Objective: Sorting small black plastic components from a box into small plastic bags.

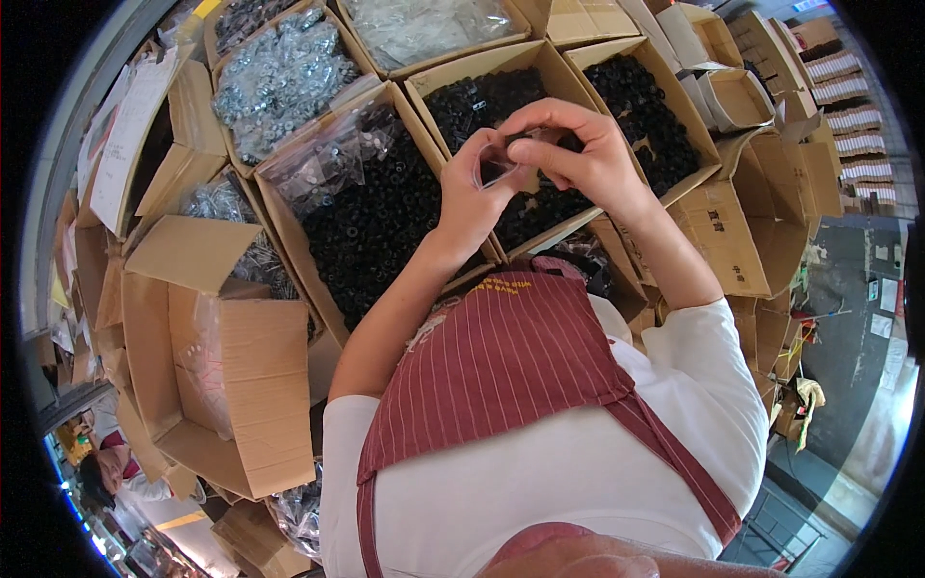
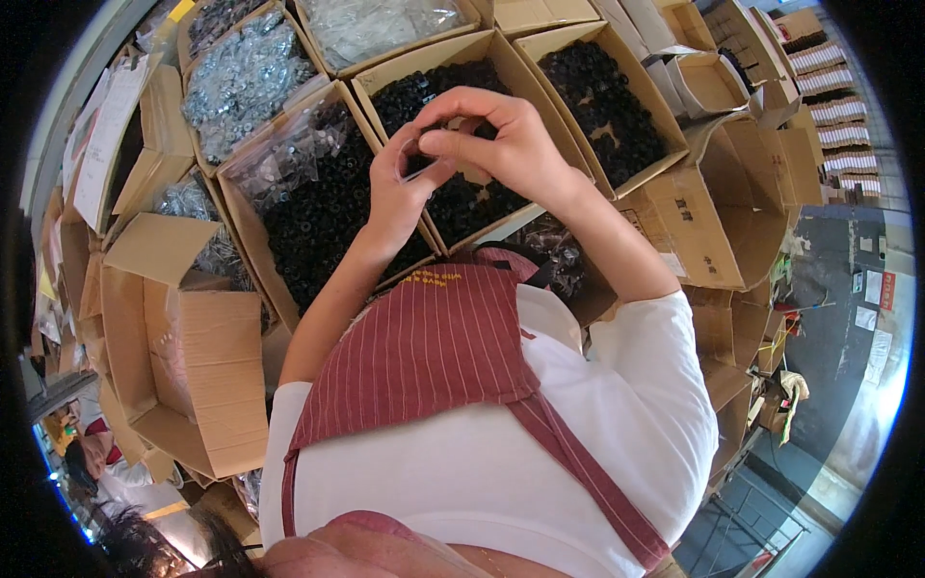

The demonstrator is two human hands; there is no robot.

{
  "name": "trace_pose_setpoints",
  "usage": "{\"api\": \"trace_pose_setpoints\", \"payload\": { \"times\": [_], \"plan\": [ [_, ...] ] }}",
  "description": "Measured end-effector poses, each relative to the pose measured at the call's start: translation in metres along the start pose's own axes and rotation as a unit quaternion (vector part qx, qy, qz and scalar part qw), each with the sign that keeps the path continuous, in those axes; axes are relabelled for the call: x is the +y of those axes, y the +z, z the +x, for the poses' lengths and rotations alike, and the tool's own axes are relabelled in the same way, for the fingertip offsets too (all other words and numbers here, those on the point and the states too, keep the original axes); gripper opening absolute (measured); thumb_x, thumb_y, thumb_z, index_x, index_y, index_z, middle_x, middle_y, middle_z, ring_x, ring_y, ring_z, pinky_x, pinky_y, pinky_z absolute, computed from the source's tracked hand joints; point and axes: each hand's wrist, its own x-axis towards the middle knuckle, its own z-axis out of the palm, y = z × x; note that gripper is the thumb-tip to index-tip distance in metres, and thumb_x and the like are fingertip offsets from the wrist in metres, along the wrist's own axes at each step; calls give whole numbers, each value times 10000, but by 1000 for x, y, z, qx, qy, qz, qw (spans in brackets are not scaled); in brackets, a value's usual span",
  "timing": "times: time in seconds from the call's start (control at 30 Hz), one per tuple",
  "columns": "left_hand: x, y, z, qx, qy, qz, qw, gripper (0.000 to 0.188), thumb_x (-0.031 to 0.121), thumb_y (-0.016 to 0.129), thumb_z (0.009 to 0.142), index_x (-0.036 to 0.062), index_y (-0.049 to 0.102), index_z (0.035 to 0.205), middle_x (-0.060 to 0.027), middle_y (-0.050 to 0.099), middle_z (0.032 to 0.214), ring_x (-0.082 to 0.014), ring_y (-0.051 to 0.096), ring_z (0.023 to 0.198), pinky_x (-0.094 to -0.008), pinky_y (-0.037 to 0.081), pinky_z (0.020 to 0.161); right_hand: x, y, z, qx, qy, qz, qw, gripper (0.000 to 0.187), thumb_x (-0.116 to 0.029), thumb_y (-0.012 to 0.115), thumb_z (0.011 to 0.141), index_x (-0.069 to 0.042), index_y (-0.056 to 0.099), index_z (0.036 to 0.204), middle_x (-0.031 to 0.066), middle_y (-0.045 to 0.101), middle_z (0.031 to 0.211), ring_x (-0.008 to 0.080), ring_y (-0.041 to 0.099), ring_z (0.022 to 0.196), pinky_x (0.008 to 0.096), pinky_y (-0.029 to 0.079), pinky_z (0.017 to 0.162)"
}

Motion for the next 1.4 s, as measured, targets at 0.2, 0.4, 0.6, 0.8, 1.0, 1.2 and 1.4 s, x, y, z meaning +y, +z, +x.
{"api": "trace_pose_setpoints", "payload": {
  "times": [0.2, 0.4, 0.6, 0.8, 1.0, 1.2, 1.4],
  "plan": [
    [0, -2, 1, -6, -10, -8, 1000, 209, -29, 697, 838, 31, 623, 1025, -15, 652, 936, -91, 581, 856, -266, 473, 807, -5, -6, 8, 2, 51, 69, 996, 232, -207, 617, 991, -31, 713, 1109, 18, 689, 854, 19, 455, 505, 193, 284, 432],
    [-2, -3, 1, -9, 5, 24, 1000, 190, -11, 679, 864, 6, 628, 1047, -46, 649, 930, -115, 606, 874, -253, 493, 798, 85, -71, 30, 129, 198, 479, 846, 212, -114, 565, 984, 12, 595, 1152, 141, 622, 1133, 114, 510, 716, 188, 393, 505],
    [-4, -3, 2, 6, 0, 10, 1000, 172, 8, 677, 888, 7, 623, 1052, -44, 641, 935, -119, 619, 886, -257, 502, 801, 115, -40, -1, 138, 345, 517, 771, 270, -126, 541, 992, 18, 519, 1220, 160, 578, 1125, 272, 585, 1021, 365, 567, 857],
    [-8, -4, 1, 32, -6, 4, 999, 165, 7, 666, 900, 9, 615, 1057, -37, 628, 949, -123, 635, 908, -268, 513, 810, 74, -39, 7, 13, 224, 525, 821, 407, -143, 464, 997, 83, 448, 1336, 224, 515, 1300, 301, 499, 1229, 476, 446, 1069],
    [-8, -5, 4, 9, -30, -4, 1000, 158, 13, 675, 893, 6, 623, 1042, -33, 624, 947, -116, 616, 890, -266, 510, 804, 59, -43, 3, -23, 230, 416, 880, 351, -185, 461, 1024, 46, 541, 1275, 116, 614, 1128, 181, 583, 986, 302, 495, 839],
    [-6, -4, 3, 12, -44, 19, 999, 186, 13, 688, 879, 3, 634, 1056, -27, 637, 930, -99, 596, 860, -256, 492, 802, 40, -41, 8, -8, 193, 341, 920, 323, -235, 484, 1036, 10, 540, 1238, 59, 560, 1018, 81, 501, 753, 152, 342, 446],
    [-15, -5, 2, -16, -22, 30, 999, 207, 2, 682, 870, 19, 636, 1071, -16, 646, 916, -92, 598, 852, -249, 478, 790, 14, -18, 10, 6, 185, 207, 961, 255, -283, 580, 1015, -43, 646, 1071, 13, 589, 799, 45, 508, 635, 185, 300, 424]
  ]
}}
